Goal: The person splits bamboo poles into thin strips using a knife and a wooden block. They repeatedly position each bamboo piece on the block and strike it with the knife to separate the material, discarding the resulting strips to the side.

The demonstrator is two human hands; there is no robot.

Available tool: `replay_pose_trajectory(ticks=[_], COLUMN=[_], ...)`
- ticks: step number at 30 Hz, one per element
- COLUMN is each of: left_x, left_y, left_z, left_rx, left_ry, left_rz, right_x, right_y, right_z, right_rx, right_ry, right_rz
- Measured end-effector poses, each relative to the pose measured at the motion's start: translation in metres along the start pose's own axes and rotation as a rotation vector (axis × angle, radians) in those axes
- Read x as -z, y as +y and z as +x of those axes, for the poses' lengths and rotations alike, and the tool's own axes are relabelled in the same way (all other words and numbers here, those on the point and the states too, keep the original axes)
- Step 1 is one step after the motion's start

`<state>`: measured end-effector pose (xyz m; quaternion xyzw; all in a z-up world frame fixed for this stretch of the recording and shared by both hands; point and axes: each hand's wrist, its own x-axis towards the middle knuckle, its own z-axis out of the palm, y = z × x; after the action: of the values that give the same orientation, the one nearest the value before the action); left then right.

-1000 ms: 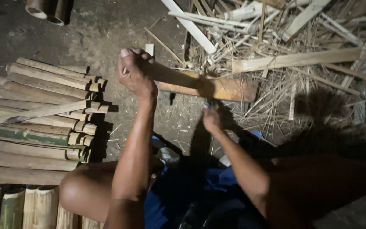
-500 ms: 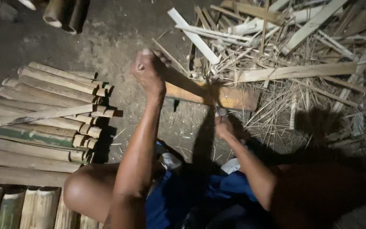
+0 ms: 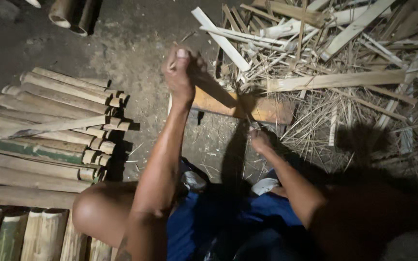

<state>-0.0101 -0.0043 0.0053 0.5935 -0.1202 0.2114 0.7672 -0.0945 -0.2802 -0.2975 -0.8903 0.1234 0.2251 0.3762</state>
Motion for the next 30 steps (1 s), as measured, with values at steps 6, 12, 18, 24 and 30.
replay_pose_trajectory(ticks=[6, 12, 18, 24, 30], left_x=[-0.011, -0.01, -0.008, -0.029, 0.013], left_y=[0.002, -0.005, -0.015, -0.032, -0.06], left_z=[-0.004, 0.006, 0.011, 0.017, 0.024], left_rx=[-0.295, -0.17, -0.059, -0.26, -0.216], left_ry=[-0.176, -0.133, -0.087, 0.344, 0.425], left_rz=[0.473, 0.461, 0.431, 0.64, 0.55], right_x=[0.036, 0.016, 0.003, -0.013, -0.046], right_y=[-0.074, -0.091, -0.04, -0.061, -0.039], right_z=[-0.074, -0.09, -0.012, -0.031, 0.002], right_rx=[0.174, 0.528, -0.062, 0.326, 0.107], right_ry=[0.04, 0.272, -0.011, 0.32, 0.261], right_rz=[0.22, 0.27, 0.067, 0.102, 0.102])
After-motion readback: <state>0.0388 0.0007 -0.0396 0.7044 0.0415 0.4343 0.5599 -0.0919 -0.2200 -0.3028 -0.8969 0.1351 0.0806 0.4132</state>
